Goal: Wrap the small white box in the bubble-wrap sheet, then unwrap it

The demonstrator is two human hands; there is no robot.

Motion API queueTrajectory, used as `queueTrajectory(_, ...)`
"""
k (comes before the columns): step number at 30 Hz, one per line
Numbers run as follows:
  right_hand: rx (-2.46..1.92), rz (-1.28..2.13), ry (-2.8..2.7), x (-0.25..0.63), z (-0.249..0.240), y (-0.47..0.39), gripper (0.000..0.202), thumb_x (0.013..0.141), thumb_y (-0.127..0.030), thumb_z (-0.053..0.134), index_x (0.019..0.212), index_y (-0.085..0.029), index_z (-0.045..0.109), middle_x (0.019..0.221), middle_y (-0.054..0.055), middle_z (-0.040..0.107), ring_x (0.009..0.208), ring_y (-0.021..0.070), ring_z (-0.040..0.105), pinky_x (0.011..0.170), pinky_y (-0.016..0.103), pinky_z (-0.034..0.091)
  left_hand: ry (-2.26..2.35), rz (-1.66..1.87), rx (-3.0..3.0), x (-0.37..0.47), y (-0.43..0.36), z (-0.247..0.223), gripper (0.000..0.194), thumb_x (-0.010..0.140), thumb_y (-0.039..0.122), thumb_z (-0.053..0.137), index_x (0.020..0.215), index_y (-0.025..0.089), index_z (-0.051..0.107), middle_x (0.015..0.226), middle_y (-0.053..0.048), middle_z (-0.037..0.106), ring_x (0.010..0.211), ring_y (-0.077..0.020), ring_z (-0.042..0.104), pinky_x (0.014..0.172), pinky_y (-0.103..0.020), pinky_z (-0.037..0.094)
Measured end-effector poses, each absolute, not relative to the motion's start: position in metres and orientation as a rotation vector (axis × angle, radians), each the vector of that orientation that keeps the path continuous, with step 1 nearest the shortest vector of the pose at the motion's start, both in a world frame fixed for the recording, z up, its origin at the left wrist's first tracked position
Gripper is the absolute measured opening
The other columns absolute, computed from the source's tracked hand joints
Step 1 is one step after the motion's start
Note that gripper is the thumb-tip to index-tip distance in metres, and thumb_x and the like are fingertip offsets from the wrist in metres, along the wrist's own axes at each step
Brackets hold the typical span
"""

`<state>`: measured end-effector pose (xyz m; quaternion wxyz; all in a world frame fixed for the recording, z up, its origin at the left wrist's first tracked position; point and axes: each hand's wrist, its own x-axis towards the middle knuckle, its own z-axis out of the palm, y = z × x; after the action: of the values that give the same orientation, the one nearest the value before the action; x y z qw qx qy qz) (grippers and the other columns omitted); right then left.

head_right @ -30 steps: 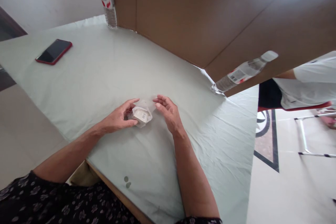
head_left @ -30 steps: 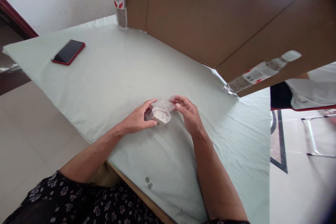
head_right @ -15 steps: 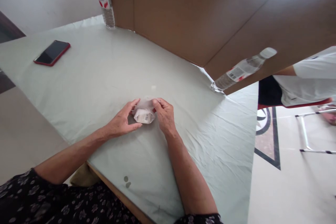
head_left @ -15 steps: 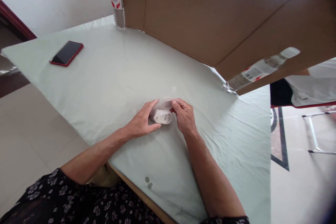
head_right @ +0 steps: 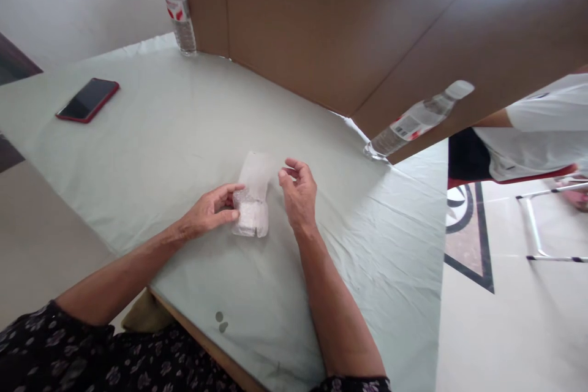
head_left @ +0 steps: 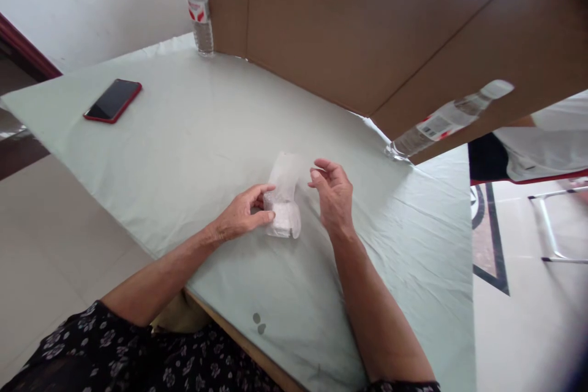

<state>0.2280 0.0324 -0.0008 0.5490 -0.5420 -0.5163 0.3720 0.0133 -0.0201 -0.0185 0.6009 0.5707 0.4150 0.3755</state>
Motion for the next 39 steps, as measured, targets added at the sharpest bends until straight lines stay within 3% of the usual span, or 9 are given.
queueTrajectory(4,-1.424,0.828,-1.512,0.224,0.016,0.020,0.031,0.082,-0.047,0.065,0.098,-0.020,0.066,0.087,0.004,0.070,0.077,0.0176,0.064,0.072,0.034,0.053,0.931,0.890,1.223,0.012,-0.018,-0.021,0.084,0.077,0.038,0.073,0.150,0.010,0.042,0.120,-0.014,0.065,0.107,-0.0259,0.064,0.096,-0.040,0.050)
queueTrajectory(7,-1.550,0.698,-1.824,0.211,0.021,0.010,0.043,0.076,-0.051,0.071,0.105,-0.020,0.067,0.102,0.009,0.072,0.077,0.0202,0.065,0.074,0.036,0.052,0.891,0.911,1.200,0.011,-0.018,-0.020,0.083,0.078,0.038,0.074,0.150,0.011,0.044,0.123,-0.015,0.065,0.110,-0.0267,0.063,0.097,-0.040,0.049)
queueTrajectory(9,-1.632,0.566,-1.912,0.207,0.017,0.009,0.036,0.076,-0.044,0.070,0.104,-0.021,0.068,0.109,0.011,0.072,0.079,0.0213,0.065,0.075,0.036,0.050,0.860,0.927,1.167,0.011,-0.018,-0.017,0.083,0.078,0.039,0.074,0.150,0.010,0.043,0.129,-0.016,0.064,0.114,-0.0273,0.062,0.100,-0.040,0.049)
queueTrajectory(12,-1.671,0.575,-1.840,0.213,0.009,0.016,0.016,0.083,-0.032,0.056,0.081,-0.021,0.067,0.082,0.005,0.072,0.071,0.0188,0.061,0.072,0.033,0.046,0.863,0.973,1.159,0.009,-0.016,-0.015,0.082,0.078,0.039,0.073,0.149,0.010,0.043,0.134,-0.018,0.061,0.119,-0.0279,0.061,0.102,-0.041,0.048)
queueTrajectory(16,-1.517,0.915,-1.520,0.230,-0.002,0.028,0.022,0.083,-0.038,0.056,0.072,-0.020,0.063,0.064,-0.001,0.062,0.061,0.0145,0.053,0.061,0.028,0.042,1.132,1.101,1.322,0.004,-0.011,-0.015,0.065,0.079,0.040,0.071,0.138,0.016,0.055,0.134,-0.016,0.060,0.116,-0.0267,0.062,0.095,-0.039,0.051)
queueTrajectory(20,-1.416,1.103,-1.358,0.231,-0.008,0.030,0.025,0.081,-0.041,0.061,0.070,-0.019,0.063,0.063,-0.002,0.061,0.059,0.0126,0.051,0.059,0.027,0.041,1.356,1.265,1.553,0.004,-0.012,-0.014,0.046,0.079,0.041,0.071,0.119,0.019,0.065,0.119,-0.011,0.063,0.102,-0.0219,0.063,0.086,-0.036,0.052)
queueTrajectory(26,-1.259,1.171,-1.479,0.218,0.002,0.020,0.024,0.083,-0.042,0.063,0.074,-0.020,0.066,0.069,-0.001,0.064,0.065,0.0132,0.055,0.064,0.027,0.042,1.418,1.168,1.625,0.021,-0.020,-0.009,0.050,0.070,0.043,0.078,0.112,0.017,0.069,0.100,-0.007,0.065,0.079,-0.0157,0.059,0.074,-0.030,0.051)
queueTrajectory(32,-1.298,1.075,-1.389,0.222,0.000,0.022,0.025,0.085,-0.042,0.061,0.076,-0.020,0.067,0.073,0.001,0.069,0.069,0.0141,0.058,0.068,0.028,0.046,1.444,1.186,1.207,0.010,-0.013,-0.006,0.022,0.074,0.039,0.063,0.076,0.017,0.064,0.067,0.002,0.059,0.060,-0.0107,0.050,0.059,-0.025,0.042)
queueTrajectory(39,-1.448,0.933,-1.222,0.242,-0.028,0.042,0.020,0.077,-0.039,0.064,0.078,-0.019,0.064,0.068,-0.002,0.062,0.062,0.0131,0.053,0.061,0.028,0.044,1.815,1.129,1.378,-0.015,-0.002,-0.010,0.011,0.072,0.029,0.060,0.067,0.019,0.061,0.067,0.002,0.059,0.069,-0.0154,0.054,0.068,-0.029,0.046)
